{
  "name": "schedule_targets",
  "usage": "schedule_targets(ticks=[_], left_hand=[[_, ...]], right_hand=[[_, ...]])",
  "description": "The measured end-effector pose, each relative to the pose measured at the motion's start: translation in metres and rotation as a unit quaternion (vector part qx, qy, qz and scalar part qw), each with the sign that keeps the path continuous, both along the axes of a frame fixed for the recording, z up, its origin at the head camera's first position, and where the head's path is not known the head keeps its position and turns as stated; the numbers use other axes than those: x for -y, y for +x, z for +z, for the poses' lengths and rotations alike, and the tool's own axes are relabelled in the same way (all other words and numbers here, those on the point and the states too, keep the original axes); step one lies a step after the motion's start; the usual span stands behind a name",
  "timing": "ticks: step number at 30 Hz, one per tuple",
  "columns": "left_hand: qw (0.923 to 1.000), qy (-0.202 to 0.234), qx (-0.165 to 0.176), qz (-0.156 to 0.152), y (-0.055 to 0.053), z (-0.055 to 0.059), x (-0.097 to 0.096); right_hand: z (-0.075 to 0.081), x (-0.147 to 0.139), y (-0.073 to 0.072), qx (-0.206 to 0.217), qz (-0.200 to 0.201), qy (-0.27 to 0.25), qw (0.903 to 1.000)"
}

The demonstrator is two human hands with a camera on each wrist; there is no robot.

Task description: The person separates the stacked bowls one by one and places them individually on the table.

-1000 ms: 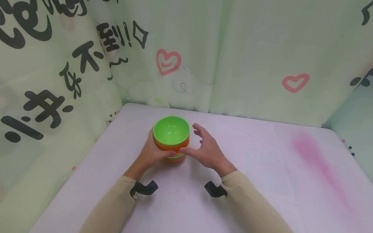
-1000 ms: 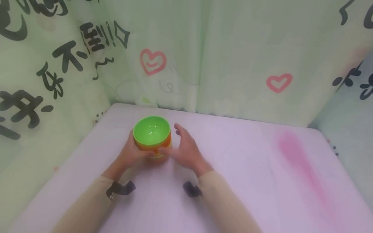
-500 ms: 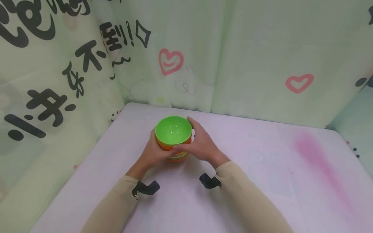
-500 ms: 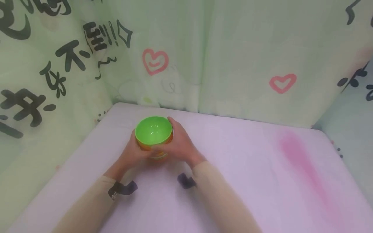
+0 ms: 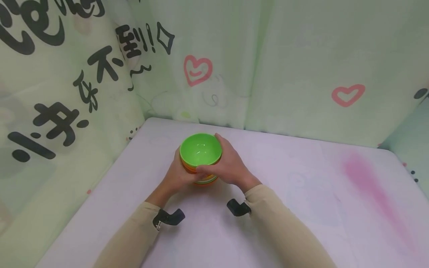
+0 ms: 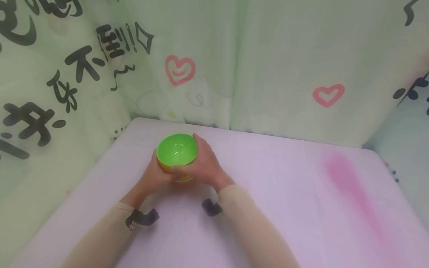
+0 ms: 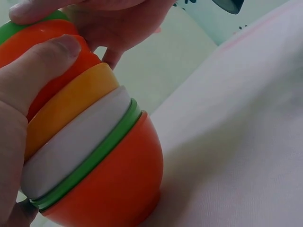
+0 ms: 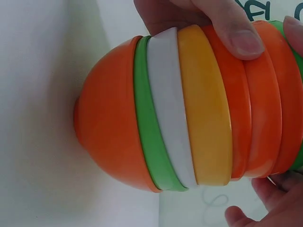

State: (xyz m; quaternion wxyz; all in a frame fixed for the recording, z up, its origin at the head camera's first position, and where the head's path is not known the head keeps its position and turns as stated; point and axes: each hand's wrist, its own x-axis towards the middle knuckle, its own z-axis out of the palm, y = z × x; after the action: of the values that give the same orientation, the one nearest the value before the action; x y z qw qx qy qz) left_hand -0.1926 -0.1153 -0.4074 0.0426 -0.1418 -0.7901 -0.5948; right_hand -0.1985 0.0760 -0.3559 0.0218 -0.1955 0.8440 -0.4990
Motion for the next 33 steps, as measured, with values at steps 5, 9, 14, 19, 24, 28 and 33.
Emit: schedule_targets(ticks=[5, 9, 14, 19, 24, 28, 33], left_hand=[[1.0000, 0.005, 0.007, -0.002, 0.001, 0.000, 0.000], [1.0000, 0.006, 0.003, -0.004, 0.002, 0.000, 0.000], [1.0000, 0.001, -0.002, -0.004, 0.001, -0.001, 0.000], [1.0000, -0.004, 0.006, -0.002, 0.001, -0.001, 0.000], [0.9999, 0.003, 0.013, -0.003, 0.000, -0.001, 0.000], [0.9999, 0.002, 0.016, -0.003, 0.000, -0.002, 0.001], [0.9998, 0.012, 0.006, -0.014, -0.001, -0.004, 0.001]], right_hand=[[-0.001, 0.001, 0.001, -0.018, -0.010, 0.012, 0.9997], [0.000, 0.001, 0.002, -0.034, -0.019, 0.014, 0.9992], [0.002, 0.000, 0.002, -0.050, -0.023, 0.016, 0.9983], [0.006, -0.002, 0.002, -0.052, -0.028, 0.007, 0.9982], [0.013, -0.007, 0.000, -0.059, -0.026, -0.009, 0.9979], [0.022, -0.015, 0.000, -0.076, -0.038, -0.012, 0.9963], [0.033, -0.030, -0.004, -0.085, -0.071, 0.000, 0.9938]])
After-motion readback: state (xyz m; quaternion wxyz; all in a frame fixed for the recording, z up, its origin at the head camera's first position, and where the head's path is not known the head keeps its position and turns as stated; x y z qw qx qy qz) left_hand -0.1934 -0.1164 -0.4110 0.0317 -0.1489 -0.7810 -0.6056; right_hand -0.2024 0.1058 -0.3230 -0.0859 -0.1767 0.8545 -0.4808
